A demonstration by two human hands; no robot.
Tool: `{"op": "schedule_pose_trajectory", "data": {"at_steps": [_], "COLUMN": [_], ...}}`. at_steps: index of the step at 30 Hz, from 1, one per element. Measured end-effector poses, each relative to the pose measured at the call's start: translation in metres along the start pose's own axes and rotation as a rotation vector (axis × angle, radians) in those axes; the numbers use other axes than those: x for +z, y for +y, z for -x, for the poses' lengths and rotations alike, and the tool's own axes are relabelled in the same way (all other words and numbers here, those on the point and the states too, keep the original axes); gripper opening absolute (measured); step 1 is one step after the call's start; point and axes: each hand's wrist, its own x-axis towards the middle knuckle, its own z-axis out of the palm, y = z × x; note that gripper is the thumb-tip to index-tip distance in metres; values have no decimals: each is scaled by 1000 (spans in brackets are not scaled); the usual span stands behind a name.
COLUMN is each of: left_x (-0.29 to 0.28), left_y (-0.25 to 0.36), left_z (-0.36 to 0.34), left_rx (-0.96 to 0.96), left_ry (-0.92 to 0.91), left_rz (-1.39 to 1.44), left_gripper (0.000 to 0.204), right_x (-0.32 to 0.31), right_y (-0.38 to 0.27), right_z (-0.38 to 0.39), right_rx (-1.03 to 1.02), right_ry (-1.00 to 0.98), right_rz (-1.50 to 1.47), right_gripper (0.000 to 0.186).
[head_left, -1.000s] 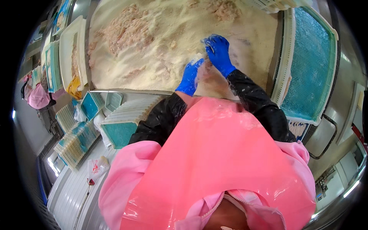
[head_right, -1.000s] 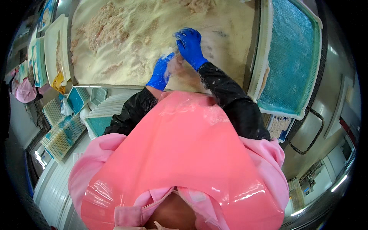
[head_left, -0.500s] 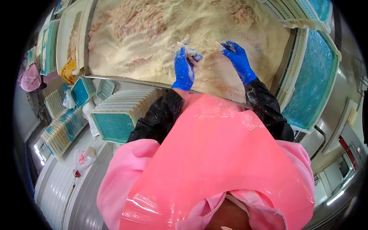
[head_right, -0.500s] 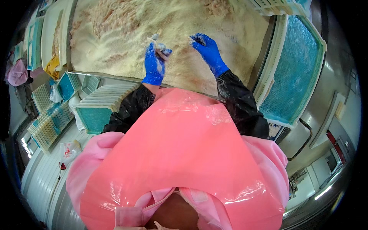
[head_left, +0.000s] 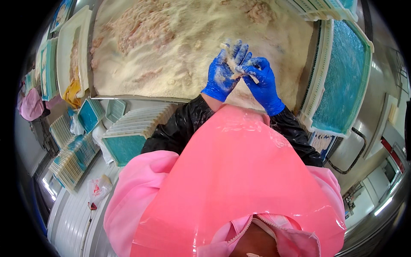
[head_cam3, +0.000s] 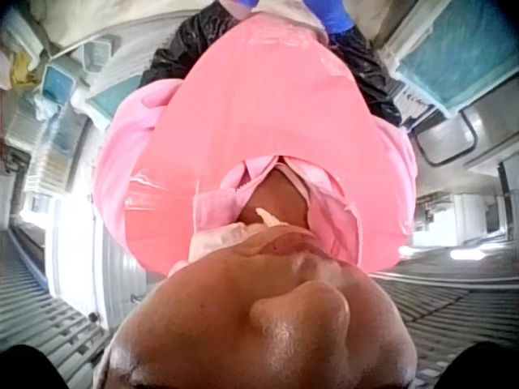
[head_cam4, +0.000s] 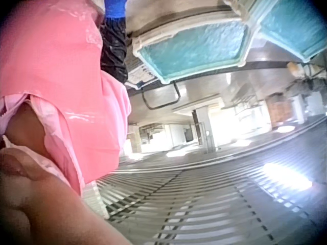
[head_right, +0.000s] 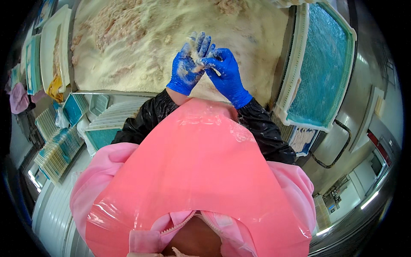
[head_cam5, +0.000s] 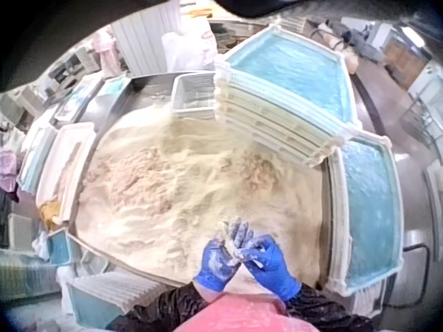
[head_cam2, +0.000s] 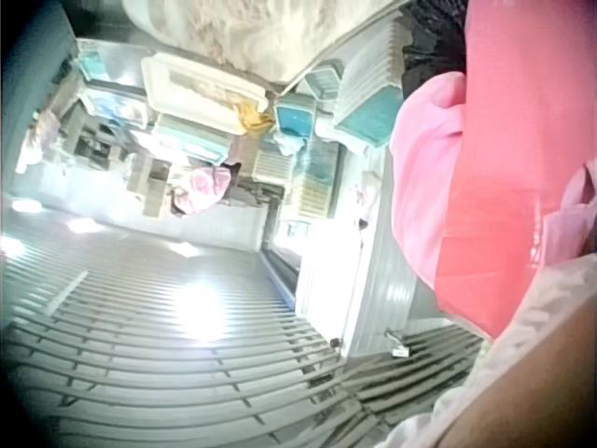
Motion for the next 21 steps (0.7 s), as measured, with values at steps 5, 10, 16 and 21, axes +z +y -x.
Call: {"op": "schedule_pose_trajectory", "data": {"at_steps": [5, 10, 16, 21], "left_x": [-1, 18, 1, 16], "left_y": [-6, -14, -8, -19], "left_z": [-2, 2, -4, 1], "left_rx": [18, 131, 144, 173], "left_ry": [-113, -53, -105, -77], "left_rz": [-30, -203, -246, -254], "left_gripper": [48, 48, 53, 56], "right_x": [16, 23, 10, 15], "right_y": [3, -8, -29, -26], "right_z": [24, 18, 19, 22], "right_rx": [386, 513, 391, 479], "right_ry": [280, 279, 226, 217], "right_rz": [-547, -373, -181, -313], "right_gripper": [22, 28, 24, 20]}}
